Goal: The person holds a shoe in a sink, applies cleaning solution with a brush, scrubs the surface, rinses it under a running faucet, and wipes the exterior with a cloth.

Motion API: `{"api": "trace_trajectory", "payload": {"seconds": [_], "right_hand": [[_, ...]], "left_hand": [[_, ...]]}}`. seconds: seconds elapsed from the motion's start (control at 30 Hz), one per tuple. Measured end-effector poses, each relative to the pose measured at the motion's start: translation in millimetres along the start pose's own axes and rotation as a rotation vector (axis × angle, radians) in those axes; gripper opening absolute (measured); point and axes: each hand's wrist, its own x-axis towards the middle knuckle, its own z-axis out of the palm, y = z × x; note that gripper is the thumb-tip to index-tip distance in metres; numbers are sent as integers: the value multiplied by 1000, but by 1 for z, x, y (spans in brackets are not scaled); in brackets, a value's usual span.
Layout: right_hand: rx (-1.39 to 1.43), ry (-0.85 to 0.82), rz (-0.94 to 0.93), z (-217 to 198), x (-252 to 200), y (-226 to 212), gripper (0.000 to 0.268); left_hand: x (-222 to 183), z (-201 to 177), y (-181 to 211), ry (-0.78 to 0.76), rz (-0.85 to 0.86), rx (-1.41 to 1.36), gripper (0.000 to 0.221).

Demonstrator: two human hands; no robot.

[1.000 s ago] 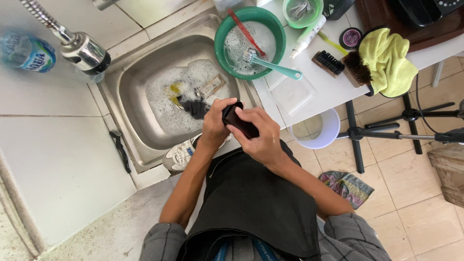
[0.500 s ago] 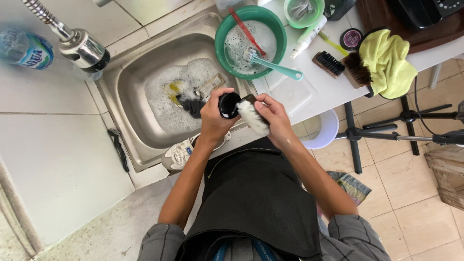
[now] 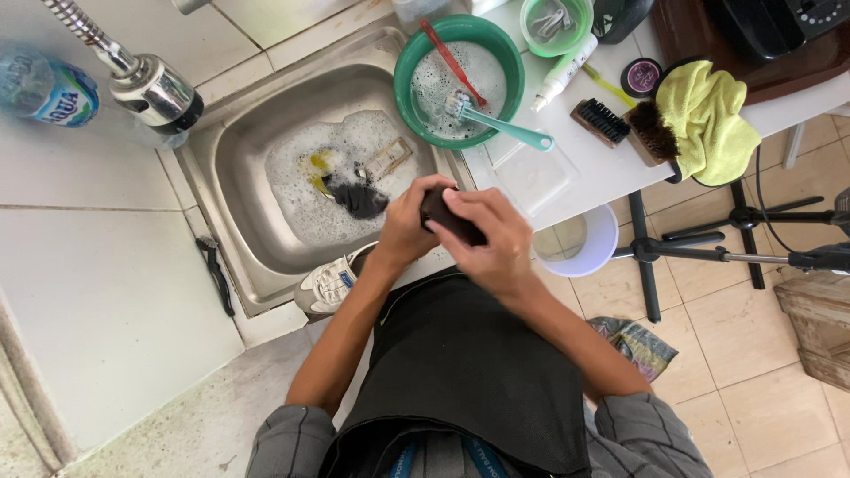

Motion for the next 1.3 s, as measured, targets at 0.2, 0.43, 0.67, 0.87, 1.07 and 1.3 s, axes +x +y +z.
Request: {"api": "trace_trajectory", "payload": {"seconds": [0.2, 0.43, 0.67, 0.87, 1.07, 1.3], "right_hand": [[-10, -169, -136, 12, -3, 18, 33], [192, -220, 90, -9, 15, 2, 38], [189, -105, 300, -27, 36, -24, 43], [-44, -177, 89, 5, -2, -20, 32], [483, -181, 639, 29, -13, 17, 30], [564, -177, 729, 11, -2, 27, 31]], "left_hand": [[3, -16, 4, -37, -4, -63, 55], [1, -23, 8, 129, -32, -7, 50], [9, -37, 24, 314, 70, 52, 51], [-6, -18, -2, 280, 251, 274, 33], [3, -23, -3, 201, 312, 418, 29], [14, -38, 31, 227, 106, 349, 34]]}}
